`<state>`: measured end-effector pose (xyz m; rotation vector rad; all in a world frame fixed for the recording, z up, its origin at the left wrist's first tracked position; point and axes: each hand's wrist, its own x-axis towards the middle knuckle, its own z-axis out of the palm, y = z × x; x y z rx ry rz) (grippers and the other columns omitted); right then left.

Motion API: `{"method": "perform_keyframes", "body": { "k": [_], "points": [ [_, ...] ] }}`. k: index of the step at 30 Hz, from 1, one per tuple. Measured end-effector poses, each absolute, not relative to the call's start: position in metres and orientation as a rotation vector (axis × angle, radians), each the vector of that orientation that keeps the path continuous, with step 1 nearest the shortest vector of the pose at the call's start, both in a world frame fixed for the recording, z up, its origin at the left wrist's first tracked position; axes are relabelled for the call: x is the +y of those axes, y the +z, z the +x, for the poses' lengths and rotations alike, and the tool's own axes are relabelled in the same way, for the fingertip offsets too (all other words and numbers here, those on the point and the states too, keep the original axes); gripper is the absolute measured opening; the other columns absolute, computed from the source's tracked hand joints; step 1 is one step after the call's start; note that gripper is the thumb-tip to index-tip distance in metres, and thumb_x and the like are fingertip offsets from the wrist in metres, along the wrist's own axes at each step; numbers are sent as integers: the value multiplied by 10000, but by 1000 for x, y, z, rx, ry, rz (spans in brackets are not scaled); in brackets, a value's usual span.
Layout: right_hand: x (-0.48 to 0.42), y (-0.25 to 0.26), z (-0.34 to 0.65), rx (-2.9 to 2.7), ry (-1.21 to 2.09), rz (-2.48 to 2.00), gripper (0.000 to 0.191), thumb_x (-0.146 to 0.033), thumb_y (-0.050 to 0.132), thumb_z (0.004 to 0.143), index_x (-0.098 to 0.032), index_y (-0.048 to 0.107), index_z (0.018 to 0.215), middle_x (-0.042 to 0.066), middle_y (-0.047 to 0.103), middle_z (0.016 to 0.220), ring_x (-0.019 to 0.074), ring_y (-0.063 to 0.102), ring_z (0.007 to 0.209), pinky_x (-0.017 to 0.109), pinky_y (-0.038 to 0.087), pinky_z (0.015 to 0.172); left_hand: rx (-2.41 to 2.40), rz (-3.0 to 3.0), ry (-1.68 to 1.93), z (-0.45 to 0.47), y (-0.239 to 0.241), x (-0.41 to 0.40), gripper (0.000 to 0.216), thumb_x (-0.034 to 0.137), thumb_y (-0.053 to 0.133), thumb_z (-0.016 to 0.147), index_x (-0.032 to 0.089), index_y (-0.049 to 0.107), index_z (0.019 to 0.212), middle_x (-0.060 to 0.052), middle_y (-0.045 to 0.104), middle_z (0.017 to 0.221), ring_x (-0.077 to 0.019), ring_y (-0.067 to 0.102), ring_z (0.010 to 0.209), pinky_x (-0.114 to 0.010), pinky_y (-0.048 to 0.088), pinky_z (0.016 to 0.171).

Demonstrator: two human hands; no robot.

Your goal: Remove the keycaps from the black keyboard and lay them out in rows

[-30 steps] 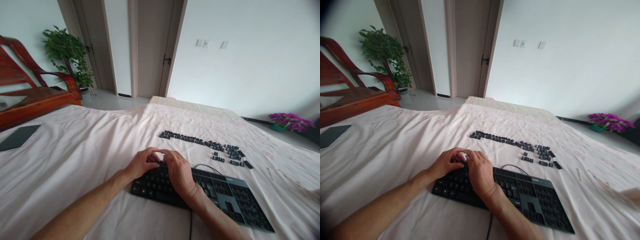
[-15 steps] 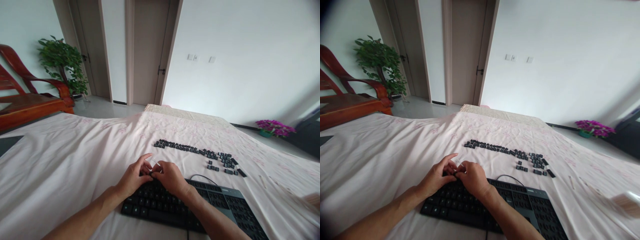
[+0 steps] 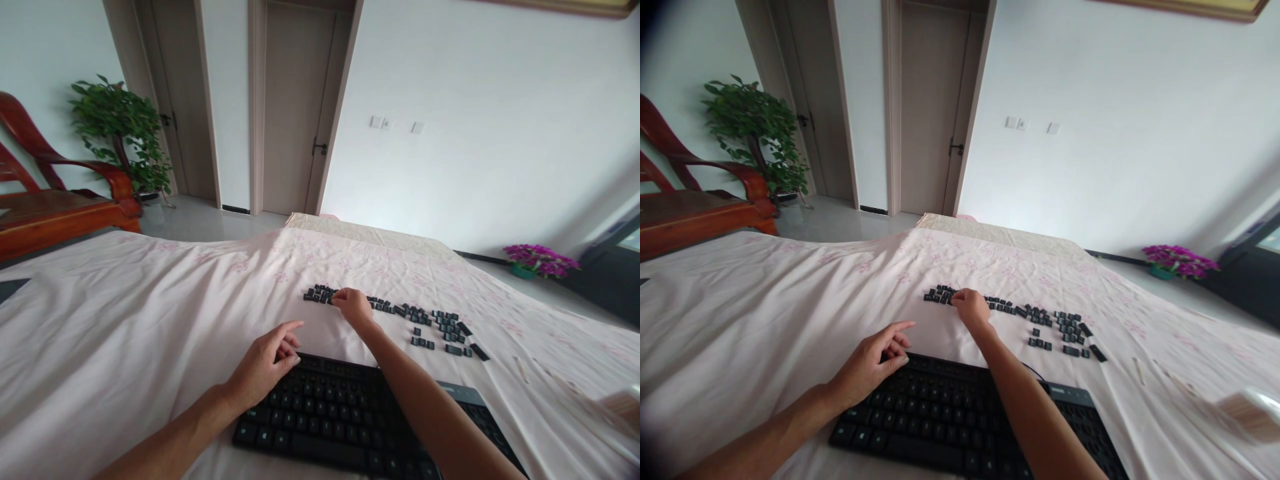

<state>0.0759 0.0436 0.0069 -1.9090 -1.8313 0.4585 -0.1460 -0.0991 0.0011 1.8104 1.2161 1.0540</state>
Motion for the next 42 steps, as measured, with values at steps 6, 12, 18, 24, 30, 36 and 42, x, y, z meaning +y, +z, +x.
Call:
{"method": "perform_keyframes", "body": {
  "k": [6, 12, 18, 24, 30, 36, 42],
  "points": [
    [44, 1, 73, -1843, 425, -1922, 191, -340, 599, 741, -255, 720, 862, 27, 698, 834, 199, 623, 819, 263, 404, 653, 1209, 1832, 1046, -146, 1, -99, 499, 132, 532, 775, 240, 484, 1260, -10, 610, 953, -111, 593, 750, -262, 499, 759],
    [42, 3, 73, -1856, 411, -1908, 196, -342, 596, 746, -248, 721, 864, 30, 696, 831, 197, 622, 819, 256, 399, 647, 1204, 1842, 1050, -146, 1, -99, 461, 134, 531, 777, 226, 515, 1229, -14, 615, 953, -114, 599, 759, -259, 499, 754],
    [36, 13, 74, -1835, 420, -1860, 247, -363, 543, 805, -191, 706, 873, 50, 696, 831, 183, 617, 784, 250, 398, 649, 1209, 1861, 1051, -146, 0, -99, 457, 145, 537, 778, 222, 518, 1228, -16, 619, 959, -116, 599, 771, -254, 498, 759],
    [3, 45, 73, -1852, 699, -1436, 572, -467, 200, 957, -152, 675, 907, 63, 692, 864, 142, 611, 721, 228, 440, 629, 1204, 1869, 1041, -147, 1, -100, 445, 150, 551, 774, 223, 531, 1212, -13, 623, 942, -121, 594, 771, -266, 498, 762],
    [-62, 67, 65, -1922, 894, -1129, 579, -531, 242, 945, -157, 680, 884, 46, 664, 754, 121, 539, 589, 224, 413, 543, 1160, 1872, 889, -144, 11, -97, 411, 116, 575, 721, 222, 601, 1118, -8, 618, 896, -121, 583, 732, -248, 478, 707],
    [-103, 60, 55, -1950, 1064, -1089, 466, -495, 383, 926, -156, 691, 839, 15, 620, 683, 97, 499, 541, 210, 399, 527, 1082, 1952, 791, -140, 19, -98, 317, 70, 519, 700, 198, 645, 961, -1, 626, 851, -130, 571, 731, -231, 444, 670],
    [-112, 53, 46, -2107, 990, -1028, 443, -449, 375, 944, -174, 686, 790, 20, 647, 742, 127, 568, 675, 225, 428, 647, 987, 2048, 735, -147, 21, -102, 160, 99, 551, 721, 180, 652, 813, 12, 584, 789, -128, 558, 729, -215, 416, 662]
  ]
}}
